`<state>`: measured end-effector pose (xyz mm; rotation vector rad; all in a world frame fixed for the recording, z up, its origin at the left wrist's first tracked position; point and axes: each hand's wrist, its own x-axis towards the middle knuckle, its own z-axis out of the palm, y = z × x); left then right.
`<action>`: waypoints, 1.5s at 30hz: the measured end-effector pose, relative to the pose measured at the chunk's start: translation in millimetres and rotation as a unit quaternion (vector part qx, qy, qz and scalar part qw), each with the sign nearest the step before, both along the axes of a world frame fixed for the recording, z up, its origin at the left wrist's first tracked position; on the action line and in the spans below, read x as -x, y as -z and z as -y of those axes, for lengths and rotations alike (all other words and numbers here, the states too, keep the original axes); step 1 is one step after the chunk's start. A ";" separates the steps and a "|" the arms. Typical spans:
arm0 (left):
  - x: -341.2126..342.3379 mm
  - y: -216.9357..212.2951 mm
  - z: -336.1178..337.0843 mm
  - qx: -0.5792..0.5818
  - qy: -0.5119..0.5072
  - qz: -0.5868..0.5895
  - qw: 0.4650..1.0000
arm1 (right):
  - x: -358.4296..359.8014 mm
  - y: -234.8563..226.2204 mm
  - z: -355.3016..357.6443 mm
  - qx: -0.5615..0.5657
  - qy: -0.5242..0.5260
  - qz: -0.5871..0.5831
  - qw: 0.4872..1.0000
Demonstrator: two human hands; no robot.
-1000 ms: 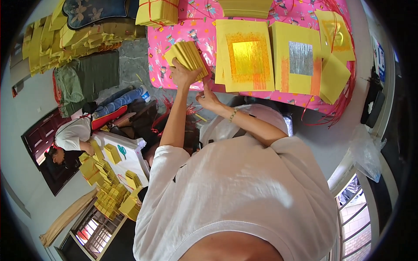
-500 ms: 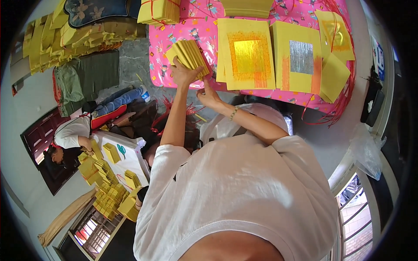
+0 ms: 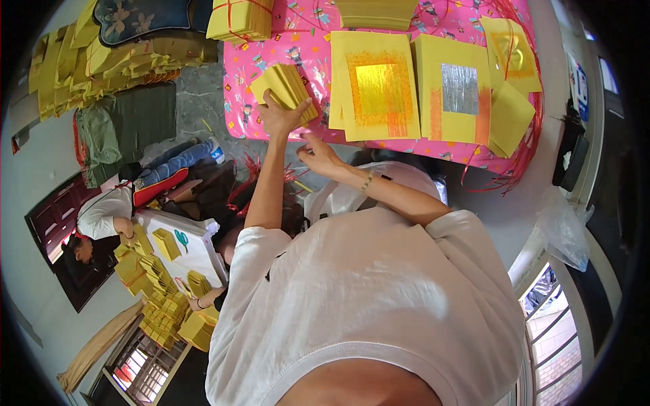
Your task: The recorder is stacking bundles of yellow ceremonial paper and tying them together with red string.
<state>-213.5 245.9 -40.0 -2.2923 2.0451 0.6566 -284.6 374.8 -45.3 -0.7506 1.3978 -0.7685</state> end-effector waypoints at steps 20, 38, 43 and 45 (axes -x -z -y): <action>17.6 -56.5 -76.9 0.141 0.292 -0.265 0.908 | 181.5 -69.7 -53.1 0.306 -0.167 -0.518 0.781; 87.4 -92.9 -36.8 0.197 0.457 -0.232 0.836 | 215.9 -126.6 39.7 0.329 -0.291 -0.465 0.769; 81.2 -90.2 -23.0 0.205 0.387 -0.254 0.862 | 226.0 -148.5 44.6 0.369 -0.172 -0.416 0.813; 69.3 -89.9 -20.6 0.167 0.322 -0.300 0.882 | 232.3 -144.4 42.7 0.378 -0.073 -0.382 0.840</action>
